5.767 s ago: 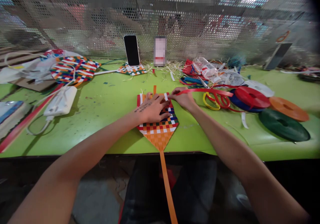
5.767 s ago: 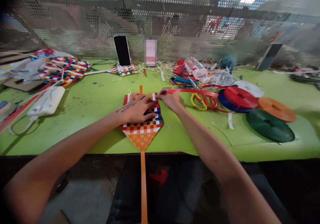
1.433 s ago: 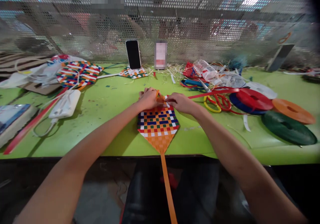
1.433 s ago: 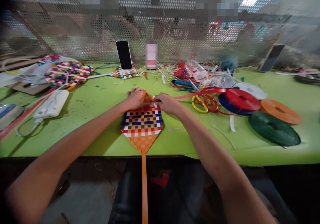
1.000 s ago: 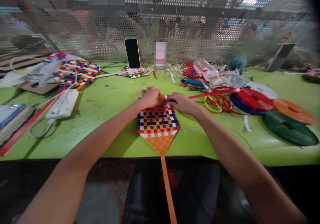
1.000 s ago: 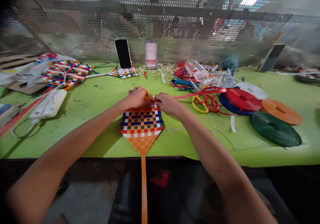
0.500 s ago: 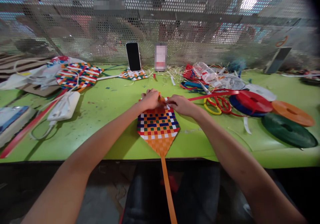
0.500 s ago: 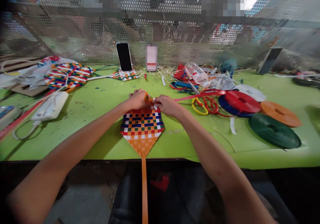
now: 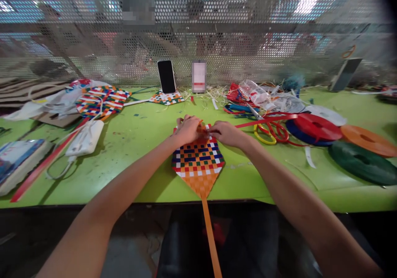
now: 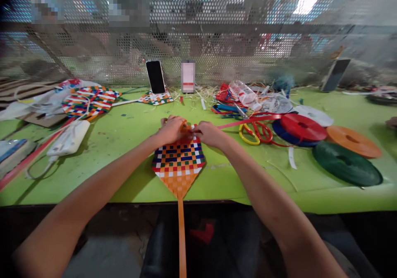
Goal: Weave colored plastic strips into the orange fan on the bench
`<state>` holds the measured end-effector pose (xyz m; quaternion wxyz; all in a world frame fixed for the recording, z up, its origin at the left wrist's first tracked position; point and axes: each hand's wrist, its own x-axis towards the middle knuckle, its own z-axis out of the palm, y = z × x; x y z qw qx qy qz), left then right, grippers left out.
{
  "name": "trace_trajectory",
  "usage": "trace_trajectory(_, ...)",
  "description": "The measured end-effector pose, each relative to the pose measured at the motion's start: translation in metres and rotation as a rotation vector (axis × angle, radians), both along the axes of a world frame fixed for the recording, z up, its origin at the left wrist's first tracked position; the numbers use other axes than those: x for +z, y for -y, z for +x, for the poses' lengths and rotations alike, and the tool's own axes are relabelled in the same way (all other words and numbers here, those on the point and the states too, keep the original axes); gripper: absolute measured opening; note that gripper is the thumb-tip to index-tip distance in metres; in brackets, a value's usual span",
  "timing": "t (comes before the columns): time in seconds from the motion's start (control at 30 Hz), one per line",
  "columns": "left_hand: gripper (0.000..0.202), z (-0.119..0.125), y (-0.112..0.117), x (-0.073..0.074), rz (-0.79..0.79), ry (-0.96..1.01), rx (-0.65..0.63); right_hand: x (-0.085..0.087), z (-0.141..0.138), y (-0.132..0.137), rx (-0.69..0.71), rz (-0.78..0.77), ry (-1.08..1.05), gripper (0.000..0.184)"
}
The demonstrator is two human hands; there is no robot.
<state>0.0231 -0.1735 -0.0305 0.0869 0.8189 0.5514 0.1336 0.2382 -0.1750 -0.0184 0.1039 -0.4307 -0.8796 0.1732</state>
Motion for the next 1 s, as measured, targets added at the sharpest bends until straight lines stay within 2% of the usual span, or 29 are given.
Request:
trace_trajectory(0.2,0.041,-0.004,0.003,0.001,0.01,0.054,-0.015,0.003,-0.002,0.002,0.005,0.01,0.031,0.032)
trace_trajectory(0.33,0.023,-0.001,0.014,0.004,0.043,0.063,-0.059,0.005,-0.004,0.003,-0.008,0.04,0.093,0.029)
trace_trajectory(0.4,0.021,0.001,0.017,0.005,0.063,0.02,-0.064,0.007,-0.005,0.004,-0.004,0.045,0.111,0.029)
trace_trajectory(0.5,0.032,0.001,0.014,0.004,0.061,-0.039,-0.043,0.008,-0.006,0.005,0.017,0.042,0.094,0.033)
trace_trajectory(0.63,0.052,-0.003,-0.003,0.001,-0.043,-0.08,0.011,0.008,-0.005,0.005,0.014,0.025,0.073,0.035)
trace_trajectory(0.73,0.052,-0.004,-0.01,0.0,-0.063,-0.079,0.006,0.007,-0.005,0.005,0.018,0.016,0.061,0.034)
trace_trajectory(0.87,0.055,0.0,-0.008,0.006,-0.09,-0.066,0.016,0.006,-0.004,0.004,0.023,0.018,0.056,0.033)
trace_trajectory(1.0,0.045,0.004,-0.005,0.008,-0.11,-0.048,0.016,0.004,-0.004,0.003,0.025,0.016,0.051,0.032)
